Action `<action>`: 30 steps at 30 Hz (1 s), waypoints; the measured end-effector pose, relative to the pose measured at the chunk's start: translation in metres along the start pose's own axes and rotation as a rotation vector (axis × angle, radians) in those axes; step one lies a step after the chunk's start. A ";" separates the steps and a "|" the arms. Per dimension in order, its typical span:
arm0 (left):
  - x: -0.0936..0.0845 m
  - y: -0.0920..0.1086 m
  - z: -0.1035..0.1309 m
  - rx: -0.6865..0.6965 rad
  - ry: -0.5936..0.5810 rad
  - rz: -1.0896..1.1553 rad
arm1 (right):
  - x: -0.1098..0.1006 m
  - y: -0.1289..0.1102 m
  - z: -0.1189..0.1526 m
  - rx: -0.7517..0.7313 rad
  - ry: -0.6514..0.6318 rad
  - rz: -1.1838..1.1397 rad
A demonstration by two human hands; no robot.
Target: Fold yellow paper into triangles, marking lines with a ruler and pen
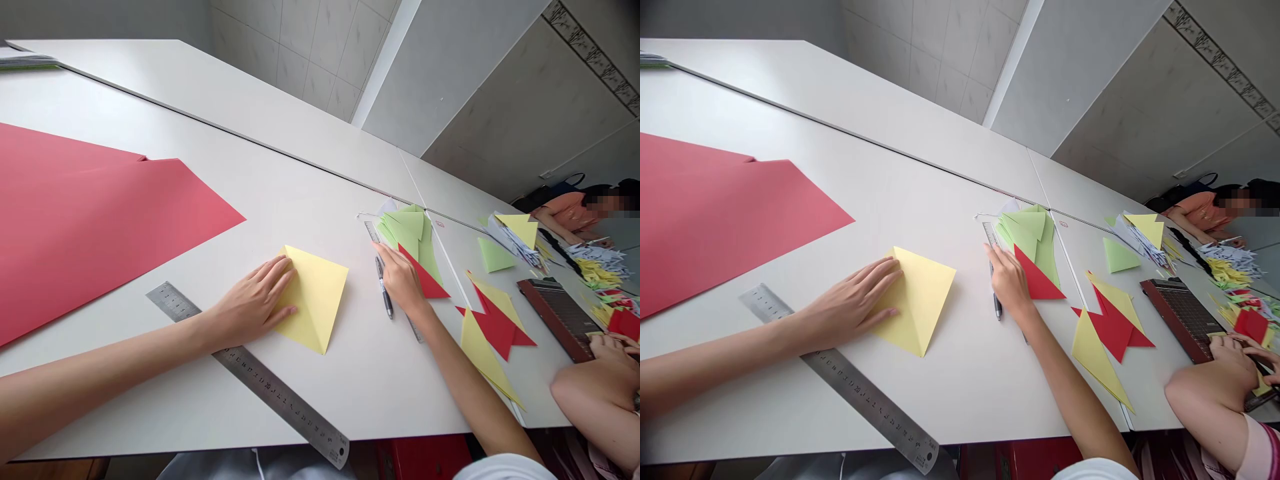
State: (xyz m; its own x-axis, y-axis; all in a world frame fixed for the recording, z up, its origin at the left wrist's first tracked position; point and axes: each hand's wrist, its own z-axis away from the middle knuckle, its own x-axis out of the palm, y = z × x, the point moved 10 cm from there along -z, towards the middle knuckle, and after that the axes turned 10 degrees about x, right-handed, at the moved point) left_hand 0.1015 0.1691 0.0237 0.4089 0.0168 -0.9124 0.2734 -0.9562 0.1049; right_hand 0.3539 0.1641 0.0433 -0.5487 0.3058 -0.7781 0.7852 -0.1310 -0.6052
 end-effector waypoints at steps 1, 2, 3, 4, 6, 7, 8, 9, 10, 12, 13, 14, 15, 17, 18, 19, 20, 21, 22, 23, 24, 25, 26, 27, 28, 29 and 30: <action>0.000 0.000 0.000 0.001 0.002 0.001 | 0.005 -0.006 0.004 0.022 0.011 -0.021; 0.000 0.001 0.000 0.001 0.003 0.001 | 0.013 -0.012 0.008 0.043 0.002 -0.047; 0.000 0.001 0.000 -0.001 0.004 0.001 | 0.023 -0.018 0.011 0.062 -0.022 -0.076; 0.001 0.001 0.001 -0.004 0.005 0.000 | 0.033 -0.025 0.015 0.074 -0.052 -0.109; 0.001 0.001 0.001 -0.011 0.008 -0.002 | 0.052 -0.038 0.020 0.079 -0.121 -0.179; 0.001 0.002 0.002 -0.014 0.008 -0.003 | 0.060 -0.044 0.022 0.072 -0.153 -0.211; 0.001 0.002 0.002 -0.016 0.007 -0.004 | 0.066 -0.050 0.024 0.058 -0.179 -0.237; 0.000 0.003 0.003 -0.018 0.006 -0.005 | 0.070 -0.056 0.026 0.040 -0.199 -0.255; 0.000 0.004 0.003 -0.021 0.003 -0.007 | 0.073 -0.062 0.028 0.017 -0.211 -0.263; -0.001 0.006 0.003 -0.025 -0.004 -0.009 | 0.075 -0.073 0.032 -0.036 -0.213 -0.247; -0.001 0.006 0.004 -0.027 -0.008 -0.009 | 0.075 -0.079 0.035 -0.068 -0.202 -0.224; -0.001 0.007 0.004 -0.029 -0.010 -0.008 | 0.075 -0.085 0.038 -0.106 -0.189 -0.194; 0.000 0.007 0.004 -0.032 -0.012 -0.006 | 0.075 -0.092 0.041 -0.150 -0.177 -0.157; 0.001 0.007 0.004 -0.038 -0.014 -0.001 | 0.078 -0.104 0.050 -0.250 -0.166 -0.078; 0.001 0.006 0.004 -0.042 -0.014 0.001 | 0.081 -0.110 0.054 -0.299 -0.167 -0.038; 0.002 0.005 0.004 -0.048 -0.015 0.002 | 0.084 -0.114 0.058 -0.342 -0.170 0.000; 0.002 0.004 0.004 -0.053 -0.016 0.002 | 0.088 -0.117 0.062 -0.380 -0.175 0.036; 0.003 0.004 0.004 -0.059 -0.018 0.001 | 0.091 -0.119 0.065 -0.412 -0.176 0.070; 0.003 0.003 0.004 -0.064 -0.020 0.001 | 0.094 -0.120 0.068 -0.442 -0.177 0.100; 0.003 0.002 0.004 -0.066 -0.021 0.001 | 0.097 -0.122 0.071 -0.470 -0.176 0.126; 0.003 0.002 0.004 -0.066 -0.023 0.002 | 0.100 -0.123 0.073 -0.496 -0.176 0.149; 0.003 0.003 0.004 -0.064 -0.025 0.004 | 0.102 -0.124 0.076 -0.521 -0.176 0.168; 0.002 0.003 0.004 -0.062 -0.025 0.005 | 0.105 -0.125 0.078 -0.543 -0.175 0.183; 0.002 0.003 0.004 -0.061 -0.025 0.005 | 0.106 -0.127 0.080 -0.561 -0.174 0.194; 0.001 0.003 0.004 -0.063 -0.023 0.004 | 0.108 -0.128 0.082 -0.574 -0.171 0.203; 0.000 0.003 0.004 -0.065 -0.021 0.002 | 0.109 -0.129 0.083 -0.583 -0.168 0.209; 0.000 0.003 0.004 -0.068 -0.018 0.000 | 0.110 -0.130 0.085 -0.589 -0.164 0.213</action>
State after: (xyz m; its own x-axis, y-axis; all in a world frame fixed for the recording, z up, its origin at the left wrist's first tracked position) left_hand 0.0986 0.1650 0.0223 0.3935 0.0112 -0.9192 0.3325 -0.9339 0.1310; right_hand 0.1674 0.1349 0.0218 -0.3639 0.1758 -0.9147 0.8819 0.3809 -0.2776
